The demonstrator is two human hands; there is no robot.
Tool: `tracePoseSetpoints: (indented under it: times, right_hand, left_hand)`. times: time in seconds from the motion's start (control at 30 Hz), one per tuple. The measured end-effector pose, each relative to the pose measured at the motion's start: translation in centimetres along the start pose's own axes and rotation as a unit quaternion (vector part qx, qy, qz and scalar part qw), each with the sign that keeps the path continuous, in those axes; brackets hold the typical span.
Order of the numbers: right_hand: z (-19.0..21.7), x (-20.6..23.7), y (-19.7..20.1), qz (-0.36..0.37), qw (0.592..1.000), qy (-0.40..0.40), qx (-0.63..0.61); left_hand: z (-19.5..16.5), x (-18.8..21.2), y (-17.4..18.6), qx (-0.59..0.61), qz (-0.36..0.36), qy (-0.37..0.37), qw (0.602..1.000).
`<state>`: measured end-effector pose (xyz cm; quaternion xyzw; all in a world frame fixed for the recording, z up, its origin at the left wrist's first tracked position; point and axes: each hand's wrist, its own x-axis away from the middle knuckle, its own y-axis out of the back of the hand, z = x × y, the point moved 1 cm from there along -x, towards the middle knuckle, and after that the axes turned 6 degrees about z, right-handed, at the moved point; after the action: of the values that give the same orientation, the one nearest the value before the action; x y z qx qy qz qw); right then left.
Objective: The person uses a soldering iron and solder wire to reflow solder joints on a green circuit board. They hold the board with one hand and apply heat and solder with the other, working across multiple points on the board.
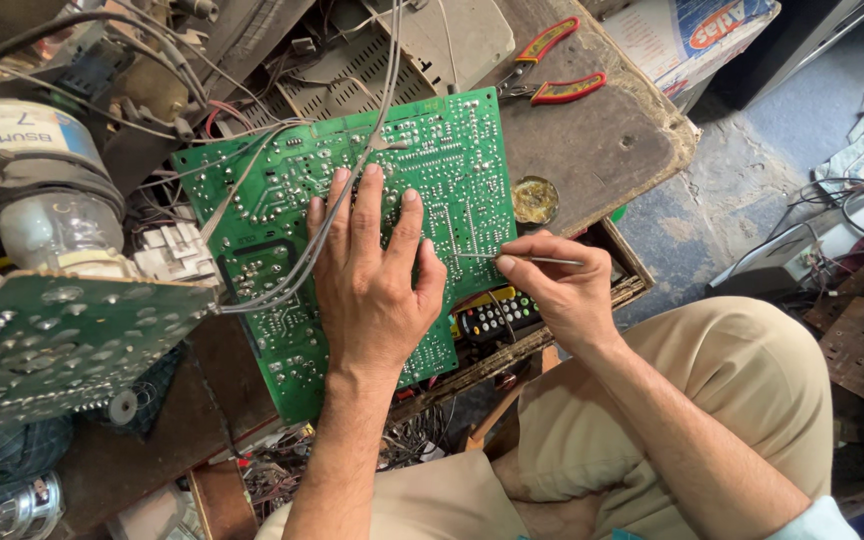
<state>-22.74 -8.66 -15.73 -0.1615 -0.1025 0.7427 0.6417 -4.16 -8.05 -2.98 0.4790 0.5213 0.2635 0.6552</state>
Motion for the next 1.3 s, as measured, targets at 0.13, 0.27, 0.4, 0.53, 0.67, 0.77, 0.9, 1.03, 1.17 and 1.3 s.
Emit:
tracePoseSetpoints:
  times: [0.13,0.27,0.4,0.53,0.67,0.77,0.9,1.03,1.17,1.3]
  right_hand:
    - [0.2,-0.2,0.1,-0.019,1.0,-0.022,-0.003]
    - [0.2,-0.3,-0.3,-0.016,1.0,-0.016,-0.013]
    - [0.4,-0.5,-0.1,-0.027,0.999,-0.018,-0.011]
    - [0.4,-0.5,-0.3,-0.031,0.999,-0.031,-0.007]
    - [0.6,-0.8,-0.1,-0.036,0.999,-0.019,-0.007]
    - [0.6,-0.8,-0.3,-0.033,0.999,-0.022,0.002]
    - [0.7,-0.9,-0.2,-0.039,0.999,-0.021,-0.012]
    - [0.7,-0.9,-0.3,-0.042,0.999,-0.035,0.004]
    - [0.7,-1.2,-0.1,-0.039,0.998,-0.043,-0.001]
    - [0.6,-1.2,-0.4,-0.036,0.999,-0.034,0.007]
  left_hand:
    - [-0.1,-0.1,0.0,0.001,-0.001,0.0,1.0]
    - [-0.1,-0.1,0.0,-0.002,0.0,-0.002,1.0]
    - [0.0,-0.2,0.0,-0.002,-0.001,-0.002,1.0]
    - [0.0,-0.1,0.0,-0.006,0.001,0.0,1.0]
    - [0.0,-0.2,0.0,-0.005,0.001,0.0,1.0]
    - [-0.1,-0.2,0.0,-0.004,0.003,0.002,1.0]
    - [-0.1,-0.2,0.0,-0.008,0.0,-0.002,1.0]
    - [-0.1,-0.3,0.0,-0.006,0.002,0.001,1.0]
    - [-0.1,-0.4,0.1,-0.002,0.0,-0.001,1.0]
    - [0.0,-0.4,0.1,0.001,0.001,0.003,1.0]
